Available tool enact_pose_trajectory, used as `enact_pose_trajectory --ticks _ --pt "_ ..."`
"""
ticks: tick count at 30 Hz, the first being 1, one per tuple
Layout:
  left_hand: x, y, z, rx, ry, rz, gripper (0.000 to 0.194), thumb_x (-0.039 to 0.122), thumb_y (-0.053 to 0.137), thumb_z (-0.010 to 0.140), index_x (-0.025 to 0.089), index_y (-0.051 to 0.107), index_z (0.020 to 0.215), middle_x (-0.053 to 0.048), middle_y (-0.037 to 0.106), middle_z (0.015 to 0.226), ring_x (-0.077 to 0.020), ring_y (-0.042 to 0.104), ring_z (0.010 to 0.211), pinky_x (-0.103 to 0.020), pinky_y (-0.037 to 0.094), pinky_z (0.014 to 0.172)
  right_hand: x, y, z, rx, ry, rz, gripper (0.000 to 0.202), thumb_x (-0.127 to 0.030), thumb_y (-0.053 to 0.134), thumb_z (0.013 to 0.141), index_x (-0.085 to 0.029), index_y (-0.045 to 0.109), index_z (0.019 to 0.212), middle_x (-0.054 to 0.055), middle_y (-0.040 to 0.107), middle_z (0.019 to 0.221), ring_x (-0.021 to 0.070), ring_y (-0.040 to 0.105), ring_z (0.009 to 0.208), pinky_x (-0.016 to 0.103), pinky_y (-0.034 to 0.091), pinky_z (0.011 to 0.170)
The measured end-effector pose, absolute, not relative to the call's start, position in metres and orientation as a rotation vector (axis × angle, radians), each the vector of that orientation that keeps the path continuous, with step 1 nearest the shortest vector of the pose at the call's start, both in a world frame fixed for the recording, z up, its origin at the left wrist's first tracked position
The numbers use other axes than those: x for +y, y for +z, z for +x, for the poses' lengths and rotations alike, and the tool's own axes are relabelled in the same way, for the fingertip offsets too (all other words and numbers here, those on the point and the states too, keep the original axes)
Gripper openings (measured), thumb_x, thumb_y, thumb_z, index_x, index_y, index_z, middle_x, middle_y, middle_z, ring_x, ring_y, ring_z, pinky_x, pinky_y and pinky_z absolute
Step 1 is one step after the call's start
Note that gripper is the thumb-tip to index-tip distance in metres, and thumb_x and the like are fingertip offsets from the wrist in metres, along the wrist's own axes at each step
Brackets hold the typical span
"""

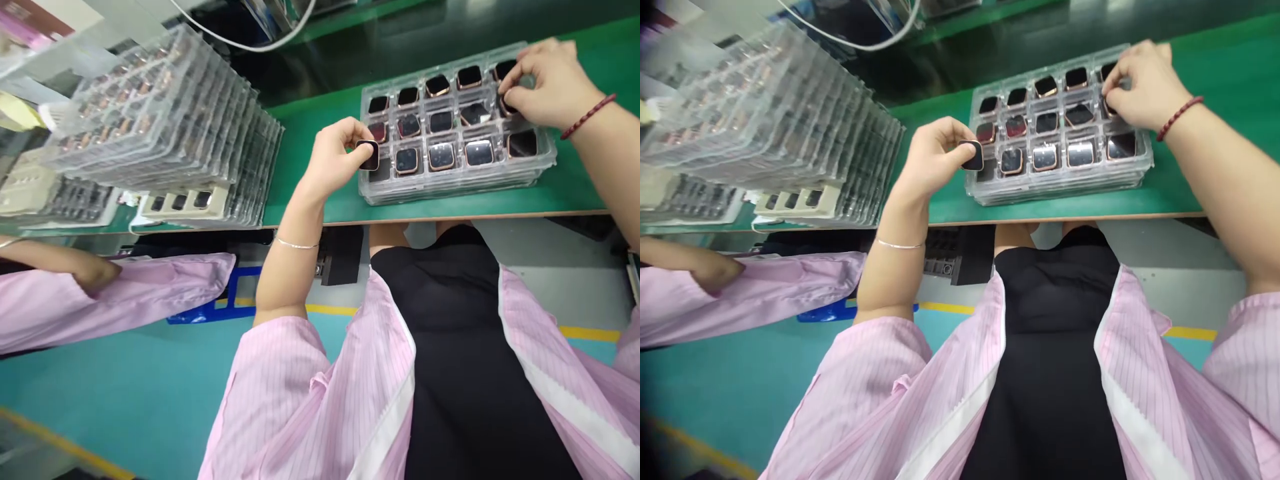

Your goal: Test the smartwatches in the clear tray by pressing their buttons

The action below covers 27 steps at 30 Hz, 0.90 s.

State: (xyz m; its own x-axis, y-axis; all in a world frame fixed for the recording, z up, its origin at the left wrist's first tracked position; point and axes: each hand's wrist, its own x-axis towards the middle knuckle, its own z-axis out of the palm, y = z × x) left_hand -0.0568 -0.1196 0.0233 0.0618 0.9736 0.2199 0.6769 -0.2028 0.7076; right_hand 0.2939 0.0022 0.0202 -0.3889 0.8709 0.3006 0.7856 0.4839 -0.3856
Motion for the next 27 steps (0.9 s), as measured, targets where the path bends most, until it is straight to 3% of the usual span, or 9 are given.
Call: enact_pose_trajectory --ticks 5,8,11,16,20,24,27 --pt "-0.136 0.026 -0.039 1.787 0.727 2.108 0.005 0.020 0.066 0.086 0.018 0.061 0.088 -0.003 0.068 0.098 -0.0161 0.059 0.105 -0.033 0.045 0.105 -0.027 0.038 0.270 -2.397 0.204 -1.266 0.044 -0.022 0.052 0.088 -0.006 0.069 0.124 0.008 0.052 0.143 0.0339 0.032 0.140 0.039 0.023 0.111" --pt "-0.139 0.023 -0.028 1.867 0.657 2.153 0.005 0.021 0.064 0.089 0.020 0.061 0.092 -0.002 0.066 0.103 -0.0176 0.056 0.113 -0.036 0.040 0.111 -0.046 0.043 0.243 -2.550 0.272 -1.007 0.042 -0.019 0.054 0.087 -0.006 0.070 0.123 0.002 0.060 0.132 0.0290 0.038 0.136 0.036 0.021 0.112" --pt "-0.142 0.022 -0.022 1.959 0.564 2.198 0.008 0.016 0.060 0.090 0.019 0.062 0.097 -0.004 0.065 0.107 -0.0192 0.056 0.115 -0.041 0.038 0.113 -0.052 0.034 0.222 -2.704 0.260 -0.859 0.034 -0.017 0.062 0.086 0.000 0.071 0.114 0.002 0.064 0.116 0.0328 0.046 0.128 0.043 0.029 0.111" --pt "-0.140 0.024 -0.015 2.032 0.546 2.379 0.019 0.008 0.061 0.086 0.011 0.064 0.104 -0.008 0.064 0.108 -0.0223 0.056 0.113 -0.047 0.041 0.110 -0.047 0.017 0.215 -2.678 0.249 -0.840 0.027 -0.015 0.058 0.095 0.001 0.068 0.114 0.009 0.059 0.121 0.0358 0.051 0.126 0.051 0.038 0.107" --pt "-0.125 0.016 -0.004 1.856 0.688 2.412 0.026 0.005 0.067 0.082 0.012 0.064 0.107 -0.008 0.060 0.126 -0.0191 0.051 0.127 -0.041 0.039 0.114 -0.048 0.020 0.219 -2.665 0.242 -0.862 0.027 -0.014 0.059 0.092 0.001 0.069 0.112 0.010 0.062 0.117 0.0359 0.056 0.122 0.050 0.042 0.105" --pt "-0.113 0.003 0.001 1.845 0.681 2.330 0.021 0.006 0.067 0.085 0.012 0.064 0.105 -0.005 0.064 0.125 -0.0135 0.052 0.125 -0.036 0.038 0.116 -0.052 0.024 0.222 -2.659 0.239 -0.792 0.030 -0.013 0.058 0.092 0.000 0.070 0.115 0.011 0.066 0.115 0.0332 0.060 0.119 0.047 0.045 0.102" --pt "-0.112 0.001 0.000 1.876 0.657 2.321 0.020 0.006 0.065 0.087 0.009 0.063 0.107 -0.005 0.063 0.128 -0.0125 0.052 0.125 -0.035 0.038 0.116 -0.048 0.020 0.221 -2.677 0.242 -0.783 0.030 -0.016 0.057 0.092 0.002 0.073 0.110 0.004 0.067 0.104 0.0263 0.061 0.115 0.039 0.042 0.102"
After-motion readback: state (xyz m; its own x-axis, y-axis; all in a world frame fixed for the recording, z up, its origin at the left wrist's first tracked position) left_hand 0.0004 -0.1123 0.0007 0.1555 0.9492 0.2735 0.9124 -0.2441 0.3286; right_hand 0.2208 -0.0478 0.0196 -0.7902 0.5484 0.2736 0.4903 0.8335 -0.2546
